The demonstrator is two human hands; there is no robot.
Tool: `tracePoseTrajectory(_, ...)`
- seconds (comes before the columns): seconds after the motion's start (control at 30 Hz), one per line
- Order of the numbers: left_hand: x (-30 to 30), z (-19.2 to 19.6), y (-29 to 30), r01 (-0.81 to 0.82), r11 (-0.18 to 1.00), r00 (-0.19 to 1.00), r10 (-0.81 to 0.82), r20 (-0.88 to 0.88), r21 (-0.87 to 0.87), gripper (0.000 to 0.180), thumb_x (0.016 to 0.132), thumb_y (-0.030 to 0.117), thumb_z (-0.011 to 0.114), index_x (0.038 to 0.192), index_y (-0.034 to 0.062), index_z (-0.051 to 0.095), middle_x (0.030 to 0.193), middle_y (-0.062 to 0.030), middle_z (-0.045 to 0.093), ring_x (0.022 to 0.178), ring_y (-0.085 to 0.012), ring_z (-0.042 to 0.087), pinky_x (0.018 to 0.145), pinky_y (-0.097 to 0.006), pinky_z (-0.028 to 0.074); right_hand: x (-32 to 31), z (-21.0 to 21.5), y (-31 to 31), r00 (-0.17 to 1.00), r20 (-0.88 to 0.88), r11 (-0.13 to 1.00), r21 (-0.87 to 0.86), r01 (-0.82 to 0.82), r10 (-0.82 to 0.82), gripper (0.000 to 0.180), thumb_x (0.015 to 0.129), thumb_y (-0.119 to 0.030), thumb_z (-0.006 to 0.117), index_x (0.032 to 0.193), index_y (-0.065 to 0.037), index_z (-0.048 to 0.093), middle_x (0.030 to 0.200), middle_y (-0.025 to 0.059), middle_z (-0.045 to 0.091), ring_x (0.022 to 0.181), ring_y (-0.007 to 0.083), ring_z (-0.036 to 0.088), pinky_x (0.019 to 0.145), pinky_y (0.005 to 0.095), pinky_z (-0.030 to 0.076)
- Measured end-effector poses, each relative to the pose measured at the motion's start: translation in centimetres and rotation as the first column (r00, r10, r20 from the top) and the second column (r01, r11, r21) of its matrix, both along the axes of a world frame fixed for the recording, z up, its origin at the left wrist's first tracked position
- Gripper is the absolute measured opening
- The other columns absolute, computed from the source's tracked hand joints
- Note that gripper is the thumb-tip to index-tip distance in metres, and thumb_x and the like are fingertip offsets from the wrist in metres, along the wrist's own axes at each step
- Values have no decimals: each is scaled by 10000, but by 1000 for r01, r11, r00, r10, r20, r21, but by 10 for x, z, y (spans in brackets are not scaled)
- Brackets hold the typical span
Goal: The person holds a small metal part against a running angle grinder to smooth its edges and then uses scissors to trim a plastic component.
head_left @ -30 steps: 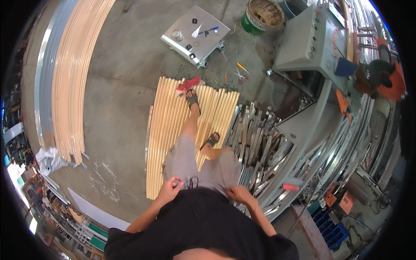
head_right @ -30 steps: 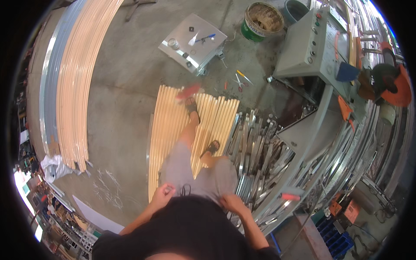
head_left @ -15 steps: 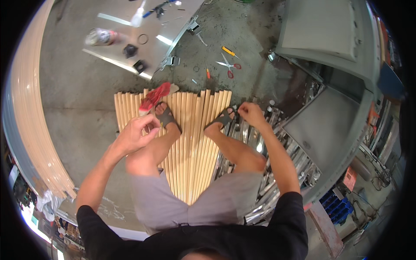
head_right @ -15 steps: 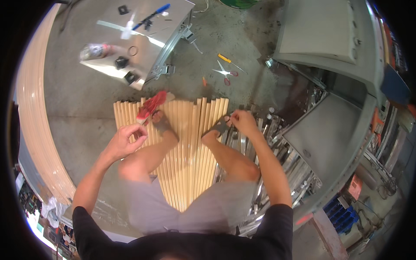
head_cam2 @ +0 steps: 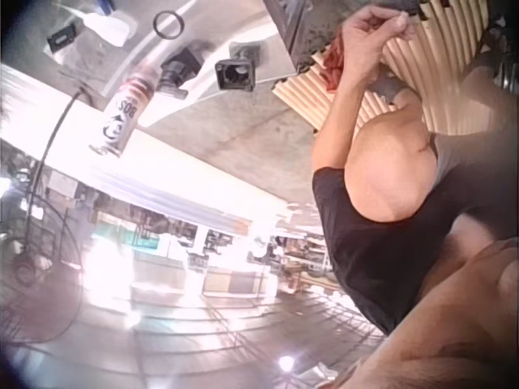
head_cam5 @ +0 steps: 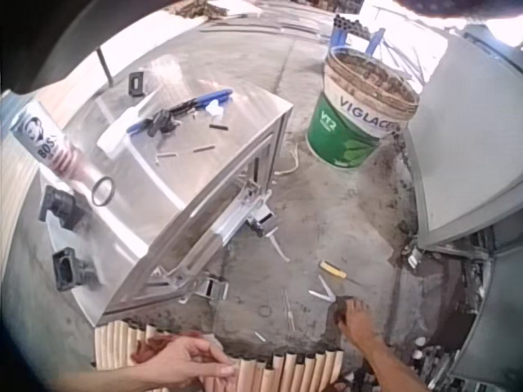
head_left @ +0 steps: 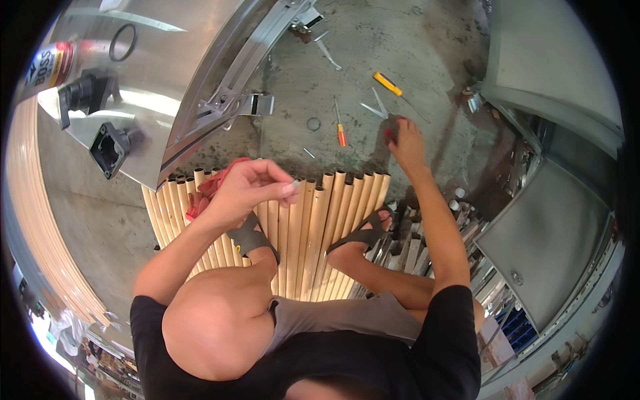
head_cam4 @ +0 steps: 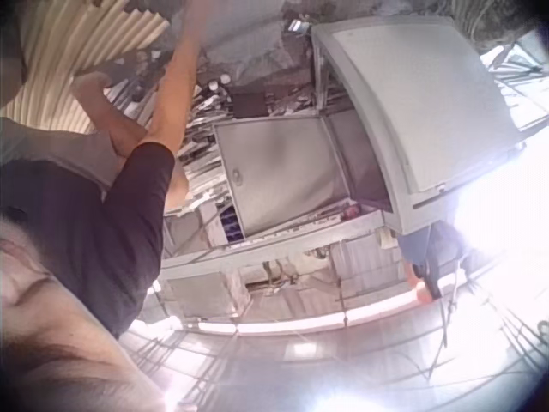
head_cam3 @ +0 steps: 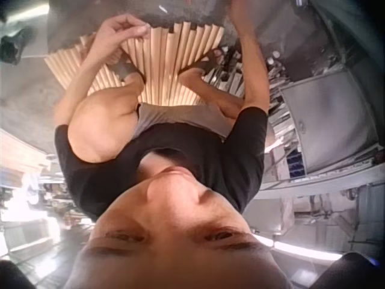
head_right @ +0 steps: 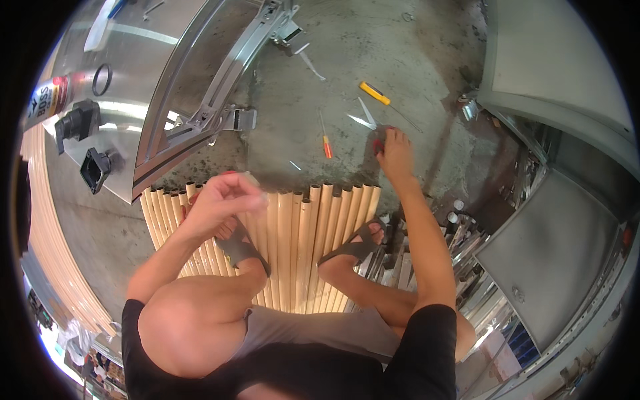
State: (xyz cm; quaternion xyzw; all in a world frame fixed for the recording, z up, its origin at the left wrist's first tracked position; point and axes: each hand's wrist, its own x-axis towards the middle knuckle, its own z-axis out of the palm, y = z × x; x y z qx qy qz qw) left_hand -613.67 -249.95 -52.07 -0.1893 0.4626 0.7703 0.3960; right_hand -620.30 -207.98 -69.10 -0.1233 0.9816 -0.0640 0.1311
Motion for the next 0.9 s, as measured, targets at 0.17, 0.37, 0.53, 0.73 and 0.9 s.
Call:
tracePoseTrajectory(0.17, -6, -33, 17, -222, 954, 975, 214, 61, 199, 171, 961, 99, 721, 1082, -19, 695, 1022, -143, 748, 915, -198, 733, 839, -331, 579, 0, -14, 4, 992, 57, 994, 33, 107, -109, 513, 803, -70, 746, 1270, -48, 534, 1155, 198, 627, 1010, 398, 647, 854, 487, 527)
tracePoseTrajectory(0.37, -13, -32, 28, -259, 905, 966, 242, 92, 337, 169, 961, 107, 718, 1081, -10, 697, 1055, -146, 745, 947, -205, 730, 846, -330, 576, 11, -11, 20, 991, 39, 991, 11, 131, -131, 417, 803, -110, 737, 1205, -60, 637, 962, 188, 693, 839, 388, 690, 727, 482, 551)
tracePoseTrajectory(0.53, -14, -36, 28, -285, 891, 958, 280, 65, 354, 154, 962, 113, 716, 1074, 8, 702, 1059, -140, 745, 951, -202, 726, 843, -331, 570, 20, 29, -14, 939, 230, 959, -65, 276, -255, 365, 778, -182, 774, 1109, -59, 681, 820, 154, 742, 744, 366, 712, 684, 443, 558)
tracePoseTrajectory(0.73, -22, -28, 28, -300, 874, 951, 303, 54, 383, 145, 967, 122, 711, 1071, 22, 706, 1054, -120, 744, 958, -199, 721, 856, -339, 567, 13, 111, -44, 917, 364, 930, -254, 266, -163, 351, 798, -113, 772, 1120, -36, 656, 847, 160, 761, 771, 276, 753, 661, 379, 554)
tracePoseTrajectory(0.9, -22, -22, 29, -356, 817, 930, 356, 89, 454, 141, 973, 118, 700, 1079, 26, 705, 1063, -107, 740, 974, -192, 714, 873, -340, 562, -7, 229, -119, 850, 517, 829, -427, 361, -104, 348, 832, -37, 753, 1161, -47, 640, 849, 88, 751, 759, 144, 692, 718, 307, 541)
